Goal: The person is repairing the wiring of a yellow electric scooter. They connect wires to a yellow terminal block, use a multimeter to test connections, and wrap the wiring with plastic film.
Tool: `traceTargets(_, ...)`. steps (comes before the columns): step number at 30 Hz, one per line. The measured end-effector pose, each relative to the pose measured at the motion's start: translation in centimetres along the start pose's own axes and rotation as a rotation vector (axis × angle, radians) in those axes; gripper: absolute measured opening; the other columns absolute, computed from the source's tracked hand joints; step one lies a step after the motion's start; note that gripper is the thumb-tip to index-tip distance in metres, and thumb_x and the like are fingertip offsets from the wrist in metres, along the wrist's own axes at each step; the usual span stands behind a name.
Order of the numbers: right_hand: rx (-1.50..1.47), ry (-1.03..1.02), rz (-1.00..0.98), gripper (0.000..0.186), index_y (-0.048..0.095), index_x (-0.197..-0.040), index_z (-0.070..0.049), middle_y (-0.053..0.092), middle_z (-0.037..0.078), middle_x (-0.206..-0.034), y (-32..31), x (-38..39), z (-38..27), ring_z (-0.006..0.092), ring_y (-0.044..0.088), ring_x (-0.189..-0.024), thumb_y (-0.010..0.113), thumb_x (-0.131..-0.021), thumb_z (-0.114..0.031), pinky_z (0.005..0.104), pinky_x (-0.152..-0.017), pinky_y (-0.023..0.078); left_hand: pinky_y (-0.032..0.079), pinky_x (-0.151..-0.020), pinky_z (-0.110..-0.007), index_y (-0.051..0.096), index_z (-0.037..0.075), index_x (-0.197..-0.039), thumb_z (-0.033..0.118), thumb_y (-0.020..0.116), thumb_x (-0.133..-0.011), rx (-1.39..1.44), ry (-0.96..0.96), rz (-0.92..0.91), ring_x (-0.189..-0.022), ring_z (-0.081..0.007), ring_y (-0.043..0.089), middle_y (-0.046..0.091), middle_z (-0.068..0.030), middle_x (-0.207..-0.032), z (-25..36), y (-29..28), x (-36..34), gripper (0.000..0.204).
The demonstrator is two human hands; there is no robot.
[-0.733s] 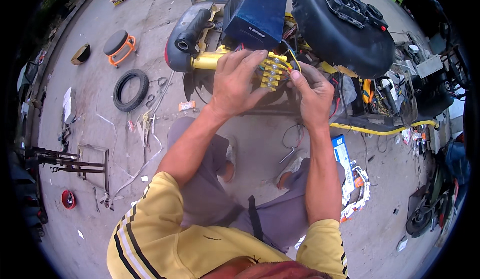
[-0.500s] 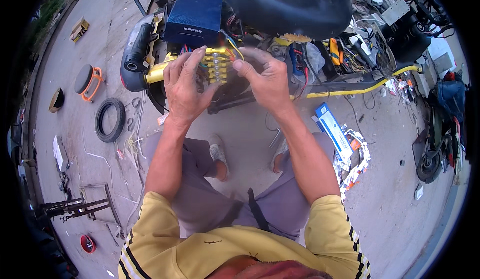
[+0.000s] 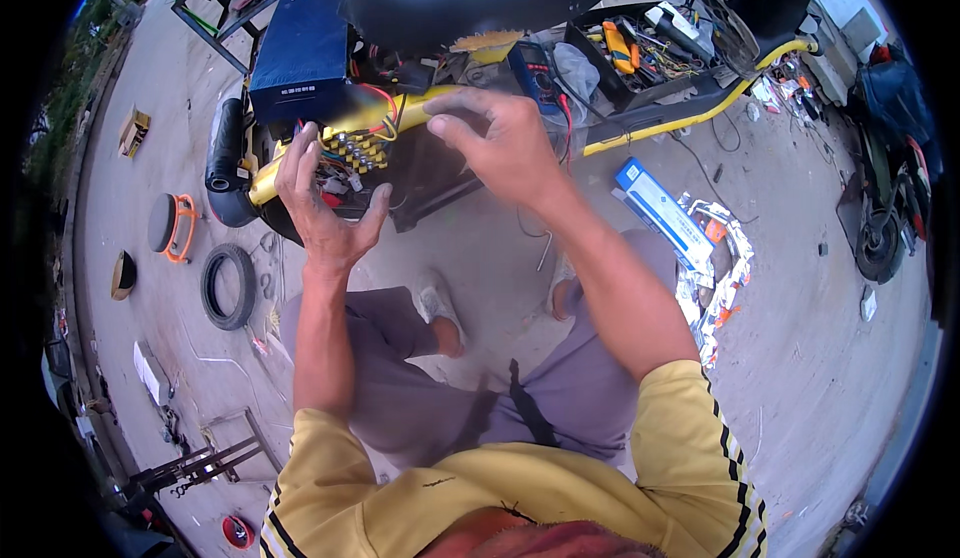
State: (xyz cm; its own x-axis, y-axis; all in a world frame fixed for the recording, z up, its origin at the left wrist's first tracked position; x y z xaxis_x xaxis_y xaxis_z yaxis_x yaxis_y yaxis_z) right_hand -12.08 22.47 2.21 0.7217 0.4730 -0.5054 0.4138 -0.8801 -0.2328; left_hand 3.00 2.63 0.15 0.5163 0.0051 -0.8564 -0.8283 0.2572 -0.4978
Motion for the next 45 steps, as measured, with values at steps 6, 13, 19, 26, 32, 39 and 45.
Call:
traceTargets(6,0.511,0.307,0.088,0.026,0.082,-0.115,-0.006,0.078,0.026,-0.099,-8.0,-2.8,5.0,0.0457,0.075,-0.098,0.072,-0.095,-0.021,0.0512,-0.09,0.058,0.044,-0.113,-0.051,0.049,0.014,-0.14,0.013,0.088,-0.076,0.002,0.213,0.129,-0.131,-0.0349,0.053,0.056,-0.0156,-0.142,2.7,0.4,1.3,0.075)
traceTargets(13,0.648,0.762,0.033,0.102,0.046,-0.157,0.006,0.055,0.036,-0.152,-12.3,-3.4,17.8,0.0457,0.06,-0.138,0.087,-0.084,-0.052,0.0499,-0.115,0.049,0.05,-0.109,-0.052,0.062,0.015,-0.126,0.006,0.083,-0.073,0.198,0.412,-0.187,-0.125,-0.0319,0.061,0.062,-0.0112,-0.14,9.2,6.7,0.6,0.058)
traceTargets(19,0.667,0.879,-0.05,0.131,0.021,-0.174,-0.011,0.033,0.035,-0.166,-8.5,-3.8,17.1,0.0497,0.045,-0.15,0.094,-0.075,-0.057,0.0525,-0.125,0.039,0.052,-0.104,-0.051,0.065,0.01,-0.122,-0.001,0.081,-0.072,0.278,0.342,-0.288,-0.12,-0.0338,0.066,0.067,-0.0124,-0.133,9.9,9.8,-0.1,0.054)
traceTargets(26,0.685,0.784,-0.056,0.12,0.029,-0.17,-0.009,0.038,0.033,-0.156,-8.4,-3.6,18.4,0.0574,0.053,-0.138,0.09,-0.073,-0.049,0.0511,-0.117,0.049,0.053,-0.101,-0.051,0.064,0.008,-0.121,-0.003,0.08,-0.072,0.352,0.303,-0.37,-0.117,-0.0359,0.067,0.067,-0.0144,-0.131,11.0,13.5,0.7,0.053)
traceTargets(32,0.429,0.76,0.088,0.11,0.038,-0.163,-0.007,0.037,0.034,-0.156,-10.3,-3.3,19.0,0.0543,0.056,-0.136,0.089,-0.075,-0.05,0.0501,-0.112,0.052,0.054,-0.099,-0.051,0.064,0.006,-0.121,-0.005,0.08,-0.072,0.39,0.255,-0.389,-0.114,-0.0374,0.069,0.069,-0.0149,-0.129,12.4,14.6,-0.4,0.052)
traceTargets(39,0.9,0.674,-0.059,0.109,0.028,-0.169,-0.009,0.036,0.031,-0.154,-7.1,-2.3,17.9,0.0565,0.058,-0.13,0.086,-0.083,-0.039,0.0528,-0.111,0.053,0.055,-0.098,-0.05,0.064,0.005,-0.12,-0.005,0.08,-0.072,0.404,0.225,-0.429,-0.115,-0.0383,0.069,0.07,-0.0158,-0.127,13.0,14.9,0.0,0.052)
traceTargets(45,0.738,0.754,-0.13,0.107,0.031,-0.167,-0.013,0.031,0.029,-0.161,-7.4,-2.9,18.0,0.0522,0.053,-0.137,0.092,-0.08,-0.03,0.0538,-0.109,0.055,0.055,-0.098,-0.051,0.064,0.005,-0.119,-0.005,0.081,-0.072,0.403,0.206,-0.454,-0.113,-0.0389,0.07,0.07,-0.0153,-0.124,13.0,14.5,0.3,0.051)
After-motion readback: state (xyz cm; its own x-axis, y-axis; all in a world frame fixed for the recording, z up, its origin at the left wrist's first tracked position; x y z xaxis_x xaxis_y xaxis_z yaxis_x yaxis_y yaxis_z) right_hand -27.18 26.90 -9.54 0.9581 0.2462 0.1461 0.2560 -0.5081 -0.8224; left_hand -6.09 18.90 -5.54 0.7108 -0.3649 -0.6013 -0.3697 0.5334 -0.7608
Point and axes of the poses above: each hand's wrist, its own x-axis away from the middle knuckle, its own y-axis out of the palm, z = x × y, the point moved 3 cm from there along -x, towards the middle knuckle
